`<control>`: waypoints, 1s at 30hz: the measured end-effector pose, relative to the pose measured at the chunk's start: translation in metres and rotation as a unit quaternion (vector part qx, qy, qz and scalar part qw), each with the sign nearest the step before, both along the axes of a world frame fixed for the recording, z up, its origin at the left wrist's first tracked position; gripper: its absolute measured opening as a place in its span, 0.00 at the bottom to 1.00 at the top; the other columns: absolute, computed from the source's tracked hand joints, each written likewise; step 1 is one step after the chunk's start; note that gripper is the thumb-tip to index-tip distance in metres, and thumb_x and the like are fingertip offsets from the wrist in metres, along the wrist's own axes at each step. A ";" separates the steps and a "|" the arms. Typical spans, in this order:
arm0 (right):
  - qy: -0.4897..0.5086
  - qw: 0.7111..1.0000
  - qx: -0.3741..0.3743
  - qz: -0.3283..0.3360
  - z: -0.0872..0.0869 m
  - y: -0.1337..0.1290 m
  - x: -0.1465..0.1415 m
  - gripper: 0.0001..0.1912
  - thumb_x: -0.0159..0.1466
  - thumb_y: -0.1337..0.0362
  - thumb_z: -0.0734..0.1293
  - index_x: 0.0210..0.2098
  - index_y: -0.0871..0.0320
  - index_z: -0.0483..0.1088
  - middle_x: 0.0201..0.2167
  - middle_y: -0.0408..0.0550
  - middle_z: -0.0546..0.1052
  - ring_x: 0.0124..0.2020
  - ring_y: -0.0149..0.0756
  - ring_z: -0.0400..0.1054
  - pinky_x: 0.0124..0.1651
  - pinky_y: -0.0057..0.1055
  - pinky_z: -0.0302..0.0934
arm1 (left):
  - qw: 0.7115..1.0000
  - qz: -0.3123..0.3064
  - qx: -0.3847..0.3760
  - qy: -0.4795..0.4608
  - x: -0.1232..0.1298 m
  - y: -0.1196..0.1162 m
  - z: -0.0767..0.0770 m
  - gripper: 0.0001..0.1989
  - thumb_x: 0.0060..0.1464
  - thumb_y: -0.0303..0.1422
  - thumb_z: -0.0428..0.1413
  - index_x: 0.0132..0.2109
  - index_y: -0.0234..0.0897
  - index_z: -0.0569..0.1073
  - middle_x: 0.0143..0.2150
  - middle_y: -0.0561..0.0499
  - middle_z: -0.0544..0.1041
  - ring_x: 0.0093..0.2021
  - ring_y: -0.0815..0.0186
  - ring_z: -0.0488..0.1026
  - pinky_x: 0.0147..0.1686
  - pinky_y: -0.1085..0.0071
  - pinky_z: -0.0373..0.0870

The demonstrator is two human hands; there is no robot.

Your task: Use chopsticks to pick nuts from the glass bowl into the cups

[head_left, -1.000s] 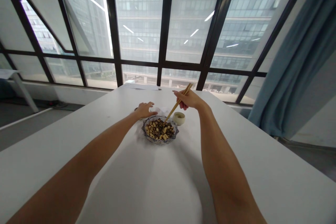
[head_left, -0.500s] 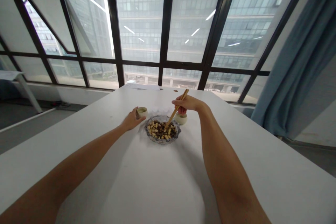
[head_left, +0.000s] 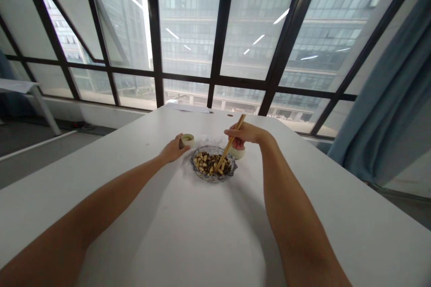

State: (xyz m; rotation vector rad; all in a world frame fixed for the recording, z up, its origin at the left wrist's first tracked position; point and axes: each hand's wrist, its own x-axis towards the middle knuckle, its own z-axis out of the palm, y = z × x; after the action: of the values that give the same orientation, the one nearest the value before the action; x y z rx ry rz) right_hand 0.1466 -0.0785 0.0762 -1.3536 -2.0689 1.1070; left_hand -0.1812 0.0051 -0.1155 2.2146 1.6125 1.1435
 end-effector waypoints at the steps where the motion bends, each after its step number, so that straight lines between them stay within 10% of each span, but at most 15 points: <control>1: 0.009 1.000 0.015 -0.005 -0.001 0.002 0.000 0.22 0.65 0.52 0.72 0.22 0.59 0.71 0.15 0.50 0.77 0.15 0.33 0.71 0.18 0.25 0.67 | 1.000 -0.003 0.002 -0.003 0.000 0.000 0.000 0.42 0.56 0.54 0.58 0.69 0.36 0.56 0.61 0.35 0.74 0.57 0.50 0.74 0.57 0.52 0.70; 12: 0.087 0.988 0.126 -0.034 0.001 0.010 0.004 0.22 0.69 0.51 0.69 0.26 0.60 0.70 0.16 0.47 0.76 0.14 0.31 0.70 0.16 0.22 0.63 | 1.000 -0.006 0.006 -0.015 -0.001 0.001 -0.002 0.42 0.55 0.54 0.59 0.68 0.38 0.58 0.60 0.36 0.74 0.57 0.50 0.75 0.57 0.52 0.70; 30: 0.031 0.996 0.085 -0.027 0.009 0.002 0.008 0.23 0.66 0.51 0.71 0.21 0.60 0.70 0.13 0.48 0.75 0.11 0.30 0.67 0.13 0.22 0.61 | 1.000 -0.009 0.008 -0.013 -0.001 0.001 -0.002 0.41 0.56 0.53 0.59 0.69 0.37 0.57 0.61 0.36 0.74 0.59 0.50 0.74 0.59 0.51 0.69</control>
State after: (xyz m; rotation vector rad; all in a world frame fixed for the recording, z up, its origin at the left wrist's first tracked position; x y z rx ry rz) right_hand 0.1545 -0.0769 0.0853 -1.2678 -2.0197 0.9163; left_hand -0.1822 0.0062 -0.1179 2.2111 1.5762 1.1792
